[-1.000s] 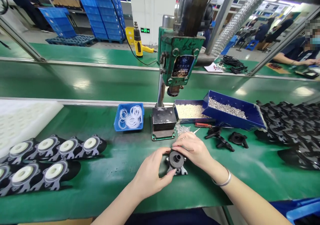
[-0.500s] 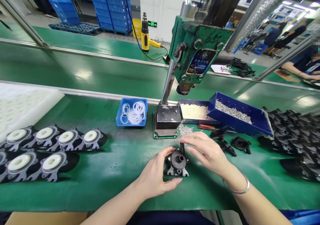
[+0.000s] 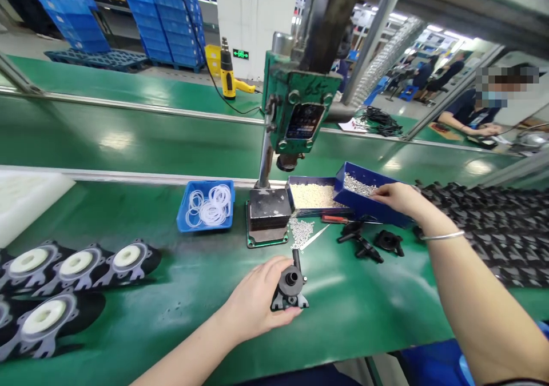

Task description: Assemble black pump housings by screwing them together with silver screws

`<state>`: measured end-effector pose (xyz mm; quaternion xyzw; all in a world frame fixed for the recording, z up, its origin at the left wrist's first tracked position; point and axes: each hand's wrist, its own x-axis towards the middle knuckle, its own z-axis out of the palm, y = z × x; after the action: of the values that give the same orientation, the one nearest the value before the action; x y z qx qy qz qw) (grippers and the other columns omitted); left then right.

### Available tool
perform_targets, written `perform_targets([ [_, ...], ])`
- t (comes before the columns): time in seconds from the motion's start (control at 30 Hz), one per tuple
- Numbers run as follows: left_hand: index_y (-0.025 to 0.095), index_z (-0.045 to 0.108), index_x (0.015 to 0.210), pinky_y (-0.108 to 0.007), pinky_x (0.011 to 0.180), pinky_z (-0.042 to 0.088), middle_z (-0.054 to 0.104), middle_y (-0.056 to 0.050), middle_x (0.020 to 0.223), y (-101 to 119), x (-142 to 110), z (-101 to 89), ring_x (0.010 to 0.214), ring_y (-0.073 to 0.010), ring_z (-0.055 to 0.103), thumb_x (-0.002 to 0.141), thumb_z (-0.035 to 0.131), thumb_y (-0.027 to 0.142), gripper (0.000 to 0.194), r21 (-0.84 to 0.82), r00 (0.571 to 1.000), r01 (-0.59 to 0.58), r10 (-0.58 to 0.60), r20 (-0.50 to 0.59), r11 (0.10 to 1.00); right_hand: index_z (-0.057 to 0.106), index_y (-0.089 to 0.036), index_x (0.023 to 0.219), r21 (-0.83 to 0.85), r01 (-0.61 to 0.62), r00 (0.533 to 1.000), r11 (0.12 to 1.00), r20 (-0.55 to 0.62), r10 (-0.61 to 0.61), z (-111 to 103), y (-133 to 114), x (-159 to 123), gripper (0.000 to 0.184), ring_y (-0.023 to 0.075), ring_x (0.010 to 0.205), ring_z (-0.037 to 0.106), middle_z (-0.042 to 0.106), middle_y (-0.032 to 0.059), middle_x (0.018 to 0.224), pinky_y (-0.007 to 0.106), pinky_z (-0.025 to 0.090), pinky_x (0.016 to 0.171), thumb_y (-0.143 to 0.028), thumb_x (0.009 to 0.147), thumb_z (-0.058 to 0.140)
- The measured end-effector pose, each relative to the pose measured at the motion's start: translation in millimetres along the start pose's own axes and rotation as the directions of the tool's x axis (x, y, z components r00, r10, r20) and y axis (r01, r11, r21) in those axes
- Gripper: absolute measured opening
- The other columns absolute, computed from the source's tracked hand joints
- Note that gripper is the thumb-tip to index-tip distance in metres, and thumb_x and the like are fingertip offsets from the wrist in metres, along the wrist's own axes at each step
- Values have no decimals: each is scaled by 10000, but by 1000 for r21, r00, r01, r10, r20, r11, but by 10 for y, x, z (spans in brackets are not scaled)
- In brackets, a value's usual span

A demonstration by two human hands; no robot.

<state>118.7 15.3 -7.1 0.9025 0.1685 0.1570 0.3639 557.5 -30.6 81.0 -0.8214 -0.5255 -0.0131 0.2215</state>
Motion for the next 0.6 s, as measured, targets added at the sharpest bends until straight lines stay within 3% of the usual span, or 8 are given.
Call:
perform_targets([
  [0.1, 262, 331, 1379, -490, 1004, 534, 544, -141, 1396, -57, -4, 56, 1235, -315, 592, 776, 762, 366, 748, 27, 1000, -12, 12, -12, 1000, 734, -168, 597, 5, -68, 988, 998, 141, 67, 63, 44, -14, 175, 192, 571, 651, 717, 46, 610, 282, 442, 562, -314, 683, 780],
  [0.2, 263, 314, 1380, -488, 980, 550, 545, -148, 1388, -121, -21, 119, 1225, -317, 603, 777, 761, 361, 757, 26, 1000, -15, 15, -20, 1000, 741, -159, 677, 39, -110, 984, 993, 143, 103, 88, 30, -92, 223, 193, 619, 656, 728, 52, 663, 280, 462, 585, -363, 758, 708],
  [0.3, 259, 307, 1376, -481, 985, 548, 542, -148, 1385, -159, -28, 155, 1238, -311, 595, 772, 763, 356, 763, -12, 1000, -9, 9, -21, 1000, 715, -158, 737, 68, -110, 993, 992, 49, 107, 74, -2, -150, 286, 207, 724, 659, 731, 85, 785, 298, 489, 651, -424, 817, 647],
  [0.37, 260, 311, 1374, -473, 997, 539, 543, -141, 1383, -164, -27, 159, 1250, -304, 586, 768, 767, 357, 764, -51, 1000, -2, 1, -20, 999, 686, -170, 755, 76, -61, 988, 995, -139, 71, 49, -89, -203, 284, 227, 839, 644, 708, 102, 873, 321, 502, 719, -434, 839, 628],
  [0.43, 262, 322, 1373, -465, 1011, 528, 551, -130, 1377, -156, -25, 152, 1253, -297, 584, 759, 774, 352, 768, -91, 1000, 0, -2, -16, 996, 666, -189, 778, 96, 32, 934, 995, -356, 4, 22, -274, -315, 249, 230, 887, 617, 670, 93, 906, 335, 508, 734, -423, 855, 628],
  [0.5, 260, 339, 1369, -460, 1018, 520, 566, -121, 1363, -143, -22, 143, 1241, -293, 592, 749, 784, 345, 768, -125, 1000, 1, -3, -16, 992, 655, -212, 806, 138, 156, 882, 978, -465, -75, 14, -563, -525, 187, 220, 871, 605, 640, 68, 893, 348, 514, 744, -388, 870, 644],
  [0.6, 250, 361, 1356, -465, 1017, 515, 583, -120, 1345, -131, -17, 140, 1225, -298, 601, 743, 789, 352, 755, -164, 1000, 4, -8, -23, 986, 641, -239, 837, 230, 312, 909, 922, -353, -220, 97, -1090, -1014, 73, 234, 933, 605, 625, 61, 930, 425, 483, 901, -291, 887, 656],
])
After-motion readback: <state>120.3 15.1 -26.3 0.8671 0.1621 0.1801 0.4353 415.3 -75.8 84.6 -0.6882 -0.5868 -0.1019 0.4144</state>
